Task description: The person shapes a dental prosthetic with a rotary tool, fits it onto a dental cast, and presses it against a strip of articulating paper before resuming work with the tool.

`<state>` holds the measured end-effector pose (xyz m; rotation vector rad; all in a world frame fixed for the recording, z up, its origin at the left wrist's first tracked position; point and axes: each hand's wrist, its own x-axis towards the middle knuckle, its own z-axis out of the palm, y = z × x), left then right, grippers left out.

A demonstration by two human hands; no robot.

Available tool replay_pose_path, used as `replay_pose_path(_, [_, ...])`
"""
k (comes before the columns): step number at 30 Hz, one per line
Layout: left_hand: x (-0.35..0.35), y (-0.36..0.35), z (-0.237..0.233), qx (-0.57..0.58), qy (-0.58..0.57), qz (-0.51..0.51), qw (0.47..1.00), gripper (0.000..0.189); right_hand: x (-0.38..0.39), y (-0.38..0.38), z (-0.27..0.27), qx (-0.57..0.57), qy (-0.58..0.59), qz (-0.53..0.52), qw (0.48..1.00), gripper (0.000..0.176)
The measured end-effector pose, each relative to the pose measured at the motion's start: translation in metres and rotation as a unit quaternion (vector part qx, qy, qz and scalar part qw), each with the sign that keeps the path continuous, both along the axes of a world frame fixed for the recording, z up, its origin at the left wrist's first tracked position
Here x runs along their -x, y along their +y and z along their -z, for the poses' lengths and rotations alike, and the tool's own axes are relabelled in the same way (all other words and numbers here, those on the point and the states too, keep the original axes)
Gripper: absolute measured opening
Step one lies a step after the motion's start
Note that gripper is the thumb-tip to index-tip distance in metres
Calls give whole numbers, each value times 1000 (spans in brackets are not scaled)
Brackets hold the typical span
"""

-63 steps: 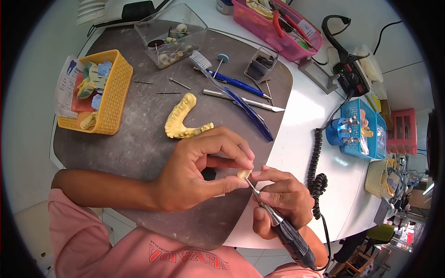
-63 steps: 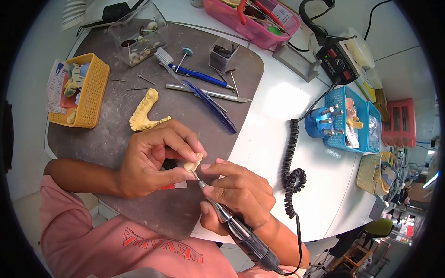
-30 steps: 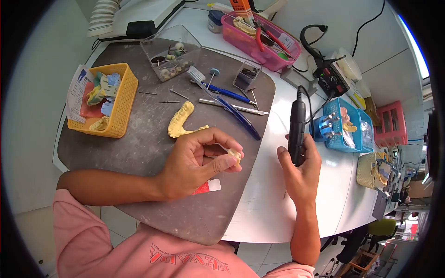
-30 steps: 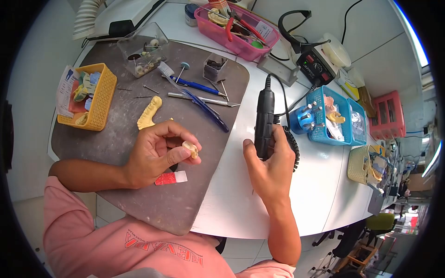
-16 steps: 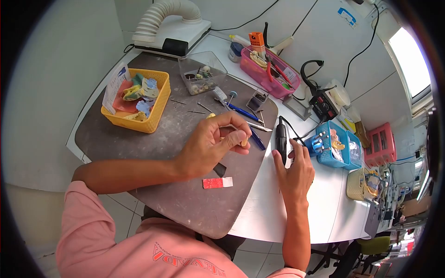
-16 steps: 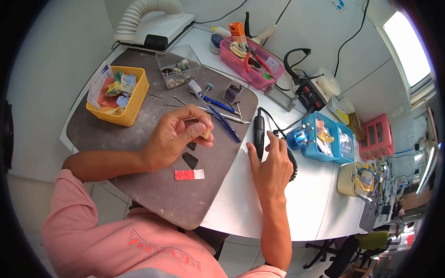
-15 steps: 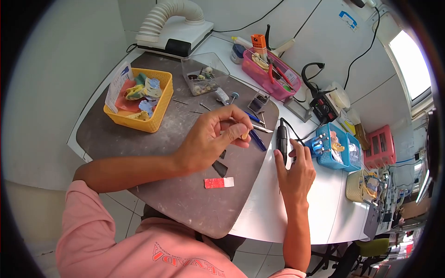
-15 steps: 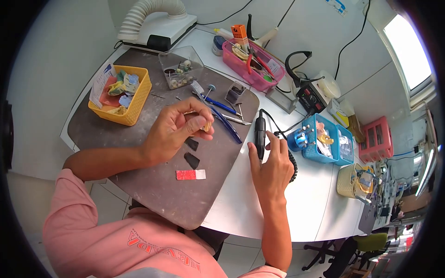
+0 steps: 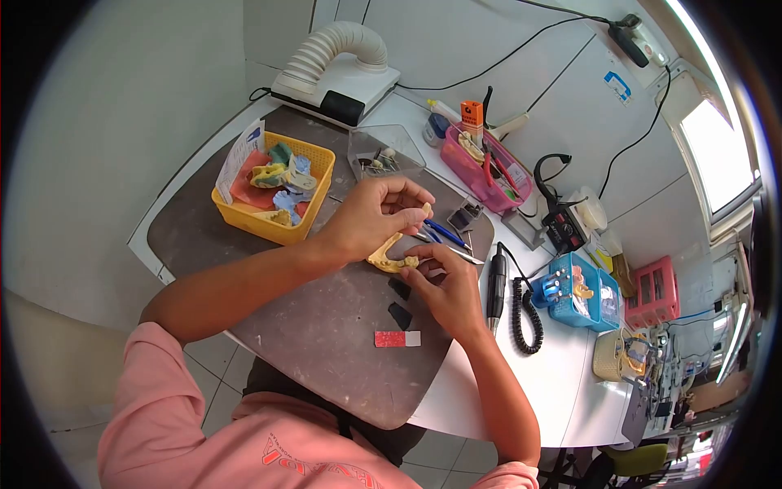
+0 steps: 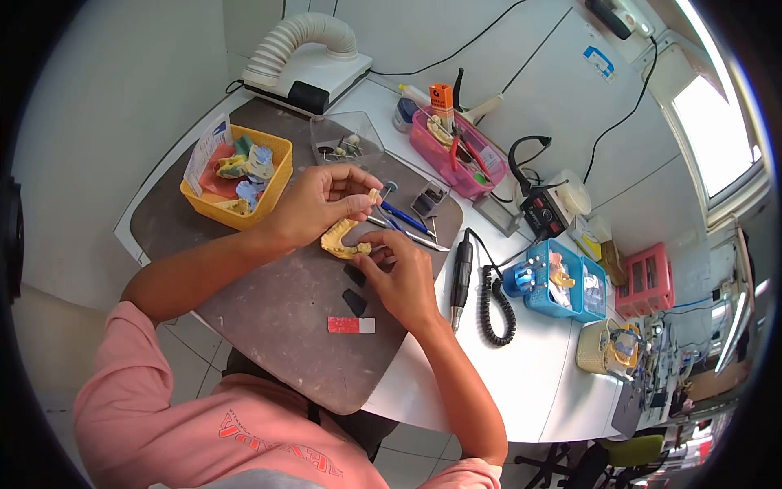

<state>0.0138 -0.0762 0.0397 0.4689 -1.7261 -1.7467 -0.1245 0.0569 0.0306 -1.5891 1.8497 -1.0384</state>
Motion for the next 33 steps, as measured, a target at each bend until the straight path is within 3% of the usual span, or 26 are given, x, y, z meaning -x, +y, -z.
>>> replay_pose_path(4, [1,-1,6,2,19,19,1000,27,5,-2,3,34,-112,14,993,22])
replay_pose_path(6, [0,-1,8,26,17,15,999,27,8,-1,2,85,-248,35,964,24])
replay_pose_path(9, [-1,3,6,25,7,21,999,29,12,2,3,101,-303,43,947,27])
replay_pose_path(20, [1,3,17,-188,3,77,979,26,16,14,20,108,-192,51,974,29])
replay_pose_path(33, [2,7,23,-212,-26,93,972,27,12,13,17,103,-347,81,929,35])
